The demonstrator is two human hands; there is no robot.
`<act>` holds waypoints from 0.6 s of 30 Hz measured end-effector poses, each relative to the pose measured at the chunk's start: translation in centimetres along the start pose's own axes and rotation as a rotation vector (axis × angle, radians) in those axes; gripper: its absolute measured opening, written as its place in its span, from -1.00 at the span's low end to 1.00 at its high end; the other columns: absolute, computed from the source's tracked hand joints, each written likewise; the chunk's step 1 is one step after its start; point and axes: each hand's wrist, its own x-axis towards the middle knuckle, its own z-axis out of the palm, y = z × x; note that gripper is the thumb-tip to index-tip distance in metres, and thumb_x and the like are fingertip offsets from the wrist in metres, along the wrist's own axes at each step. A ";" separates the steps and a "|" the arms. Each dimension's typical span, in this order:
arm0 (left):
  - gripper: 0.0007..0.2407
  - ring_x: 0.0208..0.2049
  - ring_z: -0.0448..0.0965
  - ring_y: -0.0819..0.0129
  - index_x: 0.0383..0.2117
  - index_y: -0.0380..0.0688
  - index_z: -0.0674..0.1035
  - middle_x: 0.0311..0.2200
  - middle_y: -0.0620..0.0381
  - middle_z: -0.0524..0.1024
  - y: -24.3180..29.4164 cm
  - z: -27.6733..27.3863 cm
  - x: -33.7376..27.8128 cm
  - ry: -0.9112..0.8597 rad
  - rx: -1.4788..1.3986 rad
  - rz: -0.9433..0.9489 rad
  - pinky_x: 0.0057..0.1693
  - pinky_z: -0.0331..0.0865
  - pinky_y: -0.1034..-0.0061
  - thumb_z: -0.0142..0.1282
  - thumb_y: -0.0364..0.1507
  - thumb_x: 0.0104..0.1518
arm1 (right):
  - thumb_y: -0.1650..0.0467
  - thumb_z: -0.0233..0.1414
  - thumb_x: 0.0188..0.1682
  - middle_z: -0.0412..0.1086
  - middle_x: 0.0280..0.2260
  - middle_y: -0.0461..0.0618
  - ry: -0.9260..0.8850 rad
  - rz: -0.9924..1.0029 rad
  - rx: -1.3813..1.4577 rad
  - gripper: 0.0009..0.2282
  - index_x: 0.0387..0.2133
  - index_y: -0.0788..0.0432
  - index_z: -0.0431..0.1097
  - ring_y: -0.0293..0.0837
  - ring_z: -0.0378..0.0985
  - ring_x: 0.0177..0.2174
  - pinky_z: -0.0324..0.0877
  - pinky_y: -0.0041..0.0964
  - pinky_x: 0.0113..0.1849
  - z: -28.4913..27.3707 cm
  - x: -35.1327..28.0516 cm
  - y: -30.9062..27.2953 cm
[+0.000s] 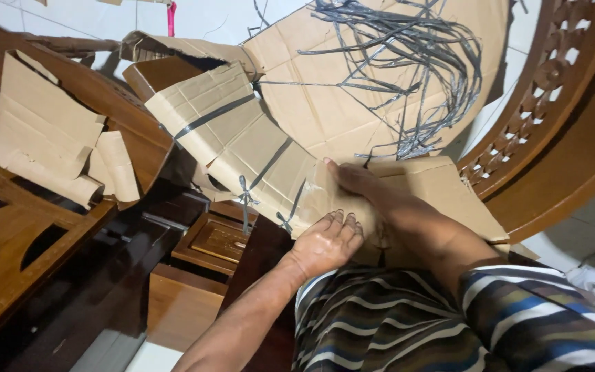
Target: Wrapping a curved wooden furniture frame with cardboard and securing it with plastic ties for protection.
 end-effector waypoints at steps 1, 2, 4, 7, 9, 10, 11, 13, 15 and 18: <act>-0.83 -0.18 0.68 -0.11 -0.18 -0.19 0.59 -0.22 -0.19 0.63 0.4 -0.2 0.1 0.007 -0.001 0.003 0.03 0.48 0.20 -0.04 -0.46 0.21 | -0.22 -0.60 -0.05 0.12 0.33 0.21 0.007 0.003 -0.001 -0.07 0.30 0.21 0.18 0.09 0.05 0.34 -0.13 0.08 0.33 0.7 1.5 1.0; -0.83 -0.18 0.67 -0.12 -0.18 -0.19 0.59 -0.22 -0.19 0.62 0.2 -0.5 0.2 0.010 -0.004 -0.002 0.03 0.48 0.20 -0.04 -0.46 0.22 | -0.21 -0.63 -0.02 0.12 0.34 0.16 0.006 0.009 -0.060 -0.08 0.32 0.18 0.16 0.05 0.06 0.34 -0.18 0.06 0.33 1.2 3.3 1.5; -0.83 -0.18 0.67 -0.12 -0.17 -0.19 0.59 -0.22 -0.19 0.62 -0.3 -0.5 0.5 0.008 -0.011 0.000 0.03 0.48 0.20 -0.05 -0.46 0.22 | -0.21 -0.67 0.00 0.13 0.34 0.11 0.005 0.016 -0.110 -0.09 0.34 0.16 0.14 0.00 0.06 0.34 -0.23 0.03 0.33 1.3 4.6 1.8; -0.83 -0.21 0.66 -0.13 -0.19 -0.20 0.60 -0.23 -0.21 0.61 0.7 -0.7 0.1 0.011 -0.010 0.007 0.01 0.49 0.20 -0.08 -0.48 0.26 | -0.25 -0.56 -0.02 0.17 0.31 0.17 0.059 -0.009 0.009 -0.09 0.31 0.14 0.20 0.06 0.10 0.33 -0.16 0.01 0.34 2.6 4.1 3.3; -0.83 -0.20 0.65 -0.12 -0.17 -0.19 0.60 -0.21 -0.20 0.61 0.0 -0.4 0.3 0.012 -0.002 0.009 0.01 0.49 0.20 -0.06 -0.48 0.25 | -0.21 -0.54 0.04 0.27 0.24 0.22 0.105 -0.095 -0.017 -0.15 0.21 0.15 0.32 0.12 0.19 0.28 -0.02 0.12 0.29 2.4 7.2 4.2; -0.83 -0.20 0.65 -0.12 -0.17 -0.19 0.60 -0.21 -0.20 0.61 -0.1 0.0 0.2 0.020 0.006 0.009 0.01 0.49 0.20 -0.06 -0.48 0.25 | -0.21 -0.54 0.04 0.27 0.24 0.22 0.114 -0.100 -0.024 -0.15 0.21 0.15 0.32 0.12 0.19 0.28 -0.02 0.12 0.29 1.8 8.5 4.5; -0.83 -0.20 0.65 -0.11 -0.18 -0.18 0.60 -0.22 -0.19 0.61 -0.2 0.5 0.0 0.025 0.005 0.005 0.01 0.49 0.21 -0.06 -0.48 0.26 | -0.15 -0.48 0.07 0.30 0.18 0.23 0.207 -0.190 -0.002 -0.24 0.17 0.14 0.34 0.14 0.23 0.25 0.03 0.12 0.27 1.1 9.9 4.8; -0.83 -0.20 0.66 -0.10 -0.19 -0.17 0.61 -0.22 -0.18 0.61 0.4 0.8 -0.7 0.020 -0.008 -0.006 0.02 0.49 0.23 -0.06 -0.47 0.26 | -0.09 -0.43 0.09 0.34 0.12 0.25 0.286 -0.272 0.023 -0.32 0.13 0.13 0.35 0.16 0.26 0.21 0.08 0.11 0.25 0.8 12.1 6.0; -0.83 -0.18 0.65 -0.07 -0.17 -0.15 0.62 -0.19 -0.15 0.61 0.2 1.0 -0.6 0.009 0.006 -0.014 0.02 0.49 0.25 -0.05 -0.47 0.27 | 0.10 -0.26 0.15 0.43 -0.06 0.29 0.546 -0.527 0.105 -0.57 0.01 0.10 0.39 0.22 0.38 0.10 0.23 0.09 0.19 -0.9 14.0 6.6; -0.80 -0.15 0.63 -0.10 -0.17 -0.17 0.62 -0.16 -0.16 0.59 0.6 2.3 -1.5 0.014 -0.040 -0.055 0.07 0.48 0.22 -0.07 -0.39 0.30 | 0.27 -0.18 0.16 0.40 -0.24 0.16 0.937 -0.283 0.061 -0.73 -0.15 0.13 0.44 0.24 0.51 -0.12 0.44 0.12 -0.07 -8.5 8.2 2.9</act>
